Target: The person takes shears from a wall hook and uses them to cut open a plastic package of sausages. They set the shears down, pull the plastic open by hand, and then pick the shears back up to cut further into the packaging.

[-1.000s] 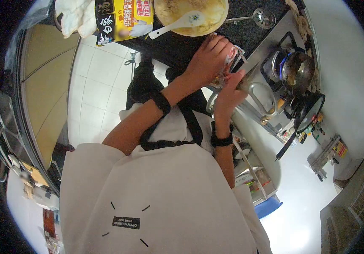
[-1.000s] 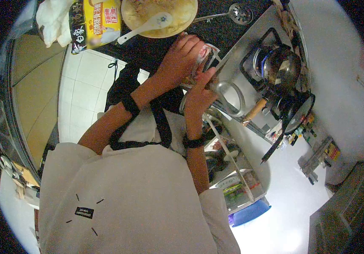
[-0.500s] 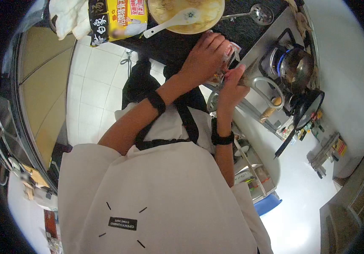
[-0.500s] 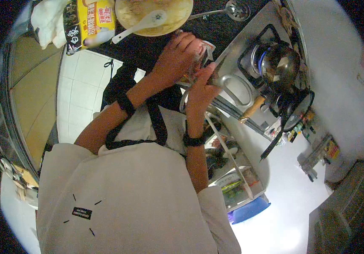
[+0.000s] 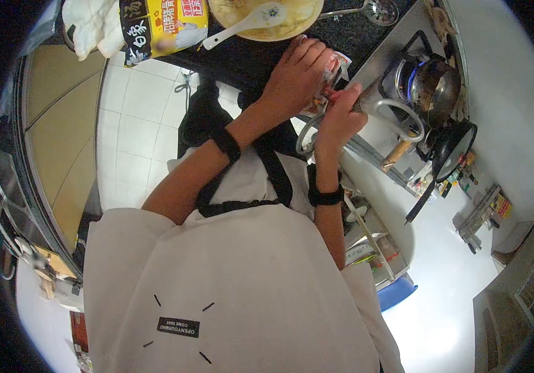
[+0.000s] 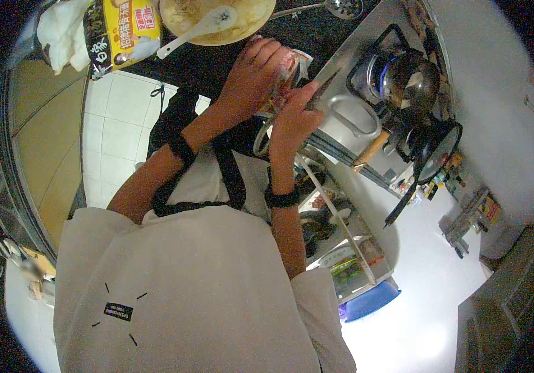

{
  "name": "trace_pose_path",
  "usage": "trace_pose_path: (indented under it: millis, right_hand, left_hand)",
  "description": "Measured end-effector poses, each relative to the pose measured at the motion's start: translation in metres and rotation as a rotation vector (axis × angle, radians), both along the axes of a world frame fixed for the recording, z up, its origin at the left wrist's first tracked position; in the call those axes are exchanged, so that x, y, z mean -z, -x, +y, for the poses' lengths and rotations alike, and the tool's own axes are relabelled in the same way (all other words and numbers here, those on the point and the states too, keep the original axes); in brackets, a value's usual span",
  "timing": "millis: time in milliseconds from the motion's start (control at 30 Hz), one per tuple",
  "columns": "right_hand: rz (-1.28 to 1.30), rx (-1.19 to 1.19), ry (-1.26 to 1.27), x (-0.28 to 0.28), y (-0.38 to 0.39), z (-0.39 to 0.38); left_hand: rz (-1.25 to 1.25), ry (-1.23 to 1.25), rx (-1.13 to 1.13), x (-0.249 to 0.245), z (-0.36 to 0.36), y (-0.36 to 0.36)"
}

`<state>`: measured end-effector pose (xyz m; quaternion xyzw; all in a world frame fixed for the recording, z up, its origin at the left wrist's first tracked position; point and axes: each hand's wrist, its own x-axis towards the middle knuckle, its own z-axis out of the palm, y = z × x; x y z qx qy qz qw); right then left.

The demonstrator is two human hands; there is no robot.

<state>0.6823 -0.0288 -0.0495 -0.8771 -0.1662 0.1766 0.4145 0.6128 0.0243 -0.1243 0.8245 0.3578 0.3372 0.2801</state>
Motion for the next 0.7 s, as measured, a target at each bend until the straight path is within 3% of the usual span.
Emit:
trace_pose_path:
  millis: [233, 433, 500, 700]
  right_hand:
    - [0.026, 0.073, -0.045, 0.001, 0.002, -0.006]
    - [-0.106, 0.121, -0.029, 0.006, 0.0, -0.008]
    - [0.032, 0.084, -0.125, -0.001, 0.0, -0.008]
    - [-0.047, -0.14, -0.052, -0.021, 0.01, -0.011]
  left_hand:
    - [-0.031, 0.019, -0.051, -0.003, -0.002, -0.001]
    - [0.004, 0.006, -0.052, -0.003, 0.0, -0.002]
    - [0.033, 0.01, -0.04, -0.005, -0.001, -0.002]
    - [0.029, 0.039, -0.073, -0.01, -0.002, 0.001]
